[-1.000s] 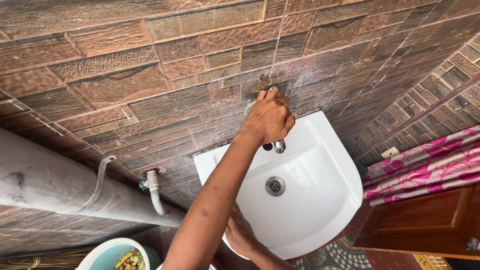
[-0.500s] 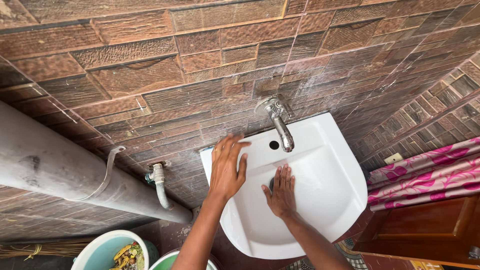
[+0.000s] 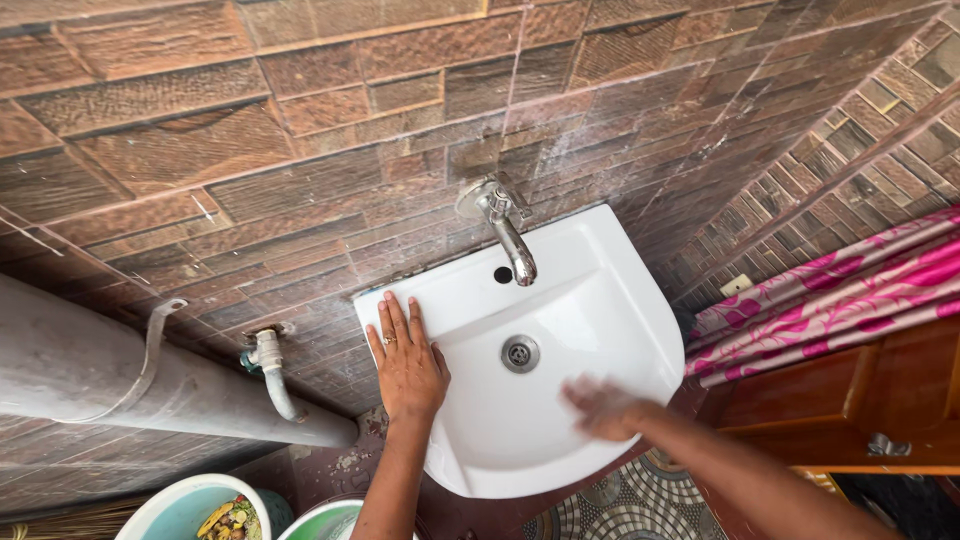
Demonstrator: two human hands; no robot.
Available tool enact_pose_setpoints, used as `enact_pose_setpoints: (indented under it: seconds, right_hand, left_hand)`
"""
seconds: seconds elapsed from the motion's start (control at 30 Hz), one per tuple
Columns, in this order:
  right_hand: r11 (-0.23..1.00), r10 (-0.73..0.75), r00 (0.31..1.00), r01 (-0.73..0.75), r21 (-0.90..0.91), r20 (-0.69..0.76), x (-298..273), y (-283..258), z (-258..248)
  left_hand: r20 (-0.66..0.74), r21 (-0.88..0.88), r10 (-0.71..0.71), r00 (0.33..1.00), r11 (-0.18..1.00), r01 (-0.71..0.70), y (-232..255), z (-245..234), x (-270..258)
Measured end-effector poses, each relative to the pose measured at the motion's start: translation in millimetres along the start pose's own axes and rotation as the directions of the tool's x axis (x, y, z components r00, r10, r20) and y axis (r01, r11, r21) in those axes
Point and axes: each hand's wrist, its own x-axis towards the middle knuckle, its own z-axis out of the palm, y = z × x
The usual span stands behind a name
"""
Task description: The person scrubs the inside of a white wall-mounted sink with their hands, then detaches and reattaches the sink to the wall, and finally rinses the sink and their hands with water from the tap.
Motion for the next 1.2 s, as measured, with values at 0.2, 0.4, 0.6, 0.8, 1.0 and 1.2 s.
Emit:
enact_pose_setpoints:
  seconds: [0.2,0.4,0.6,0.8,1.0,1.2]
  right_hand:
    - [0.979,0.193,0.974,-0.183,0.092,-0.116,-6,-1,-2]
    - [0.796,-0.076,0.829,0.385,0.467,-0.554,45,-162,2]
    - [0.931,-0.097,0.546,0.345,0.117,-0.832,29,-106,88]
    - [0.995,-0.006,0.557,0.087,0.051,-0.83,12,50,64]
    - [0.655,0.321,0.785,0.22,0.723,-0.529,27,9,-8]
    - [-0.531,0.402,0.749,0.659,0.532,-0.526,37,-34,-81]
  left_hand:
    - [-0.031,0.039,-0.014,0.999,0.999,0.016,5,1,-2]
    - [-0.005,0.068,-0.026,1.0,0.997,0.027,5,1,-1]
    - [0.002,0.099,-0.02,1.0,0.995,0.02,2,5,-4]
    - [0.06,-0.078,-0.076,0.995,0.994,0.08,6,-5,2]
    - [-0.387,-0.539,0.223,0.895,0.733,-0.415,44,-74,39]
    - [-0.391,-0.197,0.676,0.625,0.602,-0.774,75,-129,115]
